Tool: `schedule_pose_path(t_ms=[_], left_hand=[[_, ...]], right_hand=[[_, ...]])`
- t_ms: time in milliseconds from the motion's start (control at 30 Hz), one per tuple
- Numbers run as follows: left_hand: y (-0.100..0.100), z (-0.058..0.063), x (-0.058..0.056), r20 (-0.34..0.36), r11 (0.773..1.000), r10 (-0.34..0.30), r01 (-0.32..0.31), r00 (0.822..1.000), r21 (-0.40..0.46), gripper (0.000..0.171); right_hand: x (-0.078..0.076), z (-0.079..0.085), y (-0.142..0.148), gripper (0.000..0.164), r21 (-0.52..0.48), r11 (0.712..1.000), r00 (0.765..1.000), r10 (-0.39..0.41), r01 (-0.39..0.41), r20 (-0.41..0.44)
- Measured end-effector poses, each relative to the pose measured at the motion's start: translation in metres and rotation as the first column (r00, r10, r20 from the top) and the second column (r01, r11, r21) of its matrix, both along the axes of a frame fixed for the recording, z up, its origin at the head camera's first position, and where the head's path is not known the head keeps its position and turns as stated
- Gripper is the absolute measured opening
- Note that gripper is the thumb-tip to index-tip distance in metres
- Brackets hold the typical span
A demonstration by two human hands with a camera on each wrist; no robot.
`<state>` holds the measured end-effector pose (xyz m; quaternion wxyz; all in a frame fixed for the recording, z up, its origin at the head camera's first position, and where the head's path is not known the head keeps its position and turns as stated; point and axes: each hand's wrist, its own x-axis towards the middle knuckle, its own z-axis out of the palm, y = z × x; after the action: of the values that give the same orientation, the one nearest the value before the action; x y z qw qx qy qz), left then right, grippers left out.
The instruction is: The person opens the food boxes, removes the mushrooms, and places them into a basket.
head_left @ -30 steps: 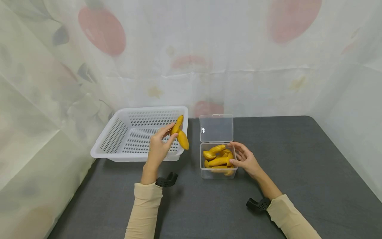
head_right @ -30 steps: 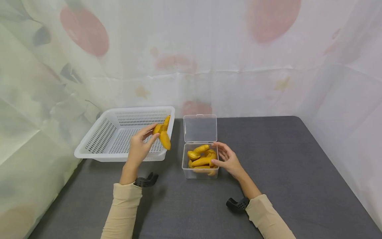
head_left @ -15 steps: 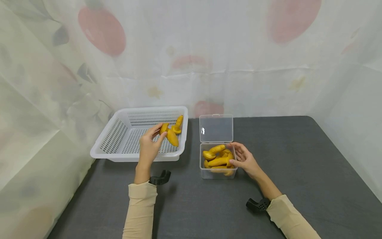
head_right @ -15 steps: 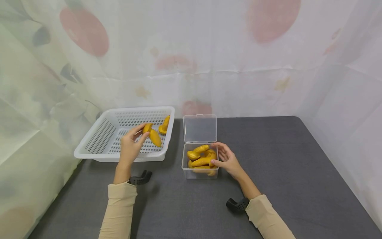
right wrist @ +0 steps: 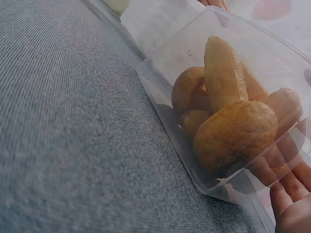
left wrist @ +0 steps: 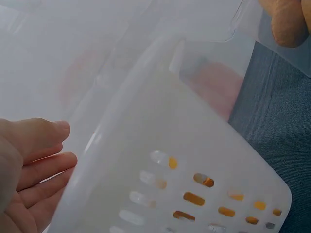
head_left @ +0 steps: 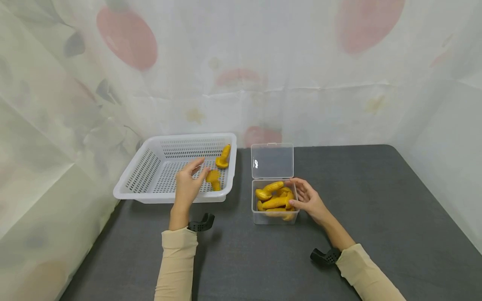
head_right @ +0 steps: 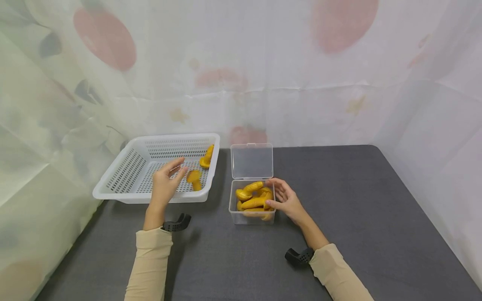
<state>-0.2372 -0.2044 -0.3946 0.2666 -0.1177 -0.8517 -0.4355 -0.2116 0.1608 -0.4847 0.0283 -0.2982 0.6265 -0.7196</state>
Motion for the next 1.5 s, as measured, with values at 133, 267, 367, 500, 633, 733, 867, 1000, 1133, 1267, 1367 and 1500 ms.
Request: schedule_pose_path(t_ms=[133,267,367,500,633,733,867,1000,1133,1267,1367,1500], left_hand=[[0.001,0.000,0.000,-0.005,1.000,-0.011,0.011,1.000,-0.001,0.033],[0.002,0.001,0.000,-0.016,1.000,-0.030,0.030,0.999,-0.003,0.030],[0.004,0.003,0.001,-0.035,0.999,-0.041,0.041,0.999,-0.008,0.028],[0.008,0.008,0.005,-0.069,0.998,-0.065,0.067,0.995,0.017,0.026],[0.011,0.012,0.008,-0.050,0.998,-0.063,0.065,0.997,0.024,0.026],[0.012,0.012,0.008,-0.036,0.997,-0.076,0.077,0.996,0.019,0.026],[0.017,0.014,0.010,-0.043,0.994,-0.108,0.109,0.993,0.007,0.026],[0.021,0.013,0.010,-0.049,0.991,-0.131,0.130,0.990,-0.011,0.025],[0.025,0.011,0.009,-0.048,0.988,-0.154,0.154,0.987,-0.004,0.023],[0.029,0.011,0.011,-0.049,0.986,-0.166,0.166,0.985,-0.003,0.023],[0.033,0.012,0.012,-0.053,0.984,-0.179,0.178,0.982,-0.022,0.023],[0.038,0.011,0.012,-0.062,0.976,-0.217,0.216,0.974,-0.032,0.023]], right_hand=[[0.000,0.000,0.000,0.063,0.000,1.000,1.000,0.004,-0.004,0.000],[0.000,0.001,0.000,0.063,0.001,1.000,1.000,0.002,-0.002,0.006],[0.001,0.001,0.000,0.063,0.004,1.000,1.000,-0.001,0.001,0.008],[0.000,0.002,0.000,0.064,0.008,1.000,1.000,-0.004,0.004,0.007],[0.000,0.001,0.000,0.064,0.010,1.000,1.000,-0.005,0.005,0.007],[0.000,0.002,0.000,0.064,0.012,1.000,1.000,-0.005,0.005,0.009],[0.000,0.002,0.000,0.064,0.014,1.000,1.000,-0.008,0.007,0.013],[0.001,0.002,0.000,0.064,0.013,1.000,1.000,-0.009,0.008,0.011],[0.000,0.001,0.000,0.064,0.005,1.000,1.000,-0.003,0.003,0.006],[0.000,0.001,0.000,0.064,-0.003,1.000,1.000,0.006,-0.006,0.004],[0.000,0.001,0.000,0.063,-0.006,1.000,1.000,0.007,-0.007,0.008],[0.000,0.001,0.000,0.063,-0.001,1.000,1.000,0.002,-0.002,0.011]])
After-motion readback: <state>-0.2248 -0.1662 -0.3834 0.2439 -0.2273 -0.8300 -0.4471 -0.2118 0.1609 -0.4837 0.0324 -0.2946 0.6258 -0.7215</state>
